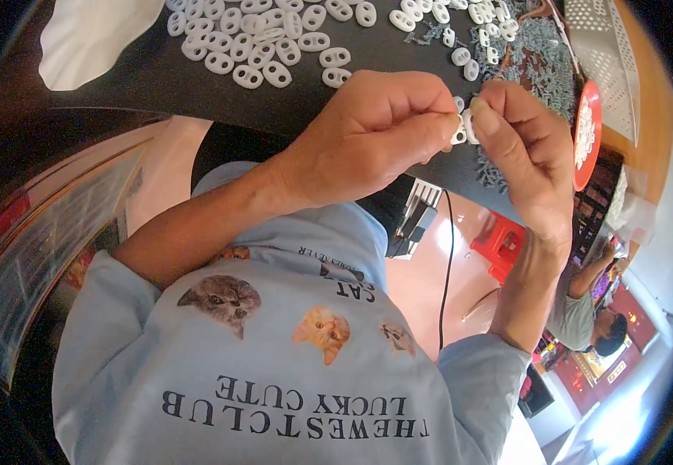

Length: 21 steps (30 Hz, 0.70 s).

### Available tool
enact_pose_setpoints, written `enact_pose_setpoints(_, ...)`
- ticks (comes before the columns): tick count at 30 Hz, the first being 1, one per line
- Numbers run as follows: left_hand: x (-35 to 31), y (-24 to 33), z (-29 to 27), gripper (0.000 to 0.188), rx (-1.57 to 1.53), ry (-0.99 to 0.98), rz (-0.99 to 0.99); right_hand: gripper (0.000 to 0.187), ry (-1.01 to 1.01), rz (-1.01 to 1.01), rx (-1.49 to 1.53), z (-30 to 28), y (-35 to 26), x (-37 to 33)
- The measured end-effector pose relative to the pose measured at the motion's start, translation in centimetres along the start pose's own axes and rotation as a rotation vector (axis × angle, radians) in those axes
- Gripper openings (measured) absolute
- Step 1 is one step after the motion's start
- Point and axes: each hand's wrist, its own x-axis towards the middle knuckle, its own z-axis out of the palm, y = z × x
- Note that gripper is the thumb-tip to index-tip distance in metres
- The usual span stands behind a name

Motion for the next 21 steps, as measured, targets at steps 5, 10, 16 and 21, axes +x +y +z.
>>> enact_pose_setpoints(5, -0.1, -0.1, -0.1, 0.019, 0.017, -0.008, 0.017, 0.019, 0.025, -0.003, 0.034, 0.7, -0.1, 0.0)
enact_pose_setpoints(10, -0.2, 0.0, -0.3, 0.02, 0.006, -0.002, 0.001, 0.02, 0.096, -0.019, 0.034, 1.5, 0.3, -0.5)
enact_pose_setpoints(16, -0.3, 0.9, -0.3, 0.022, -0.018, -0.009, -0.074, 0.025, 0.161, -0.346, -0.477, 1.7, 0.6, -1.0)
enact_pose_setpoints(21, -0.2, 0.8, 0.0, 0.023, -0.065, -0.014, -0.093, 0.031, 0.154, -0.443, -0.622, 1.7, 0.5, -1.3)
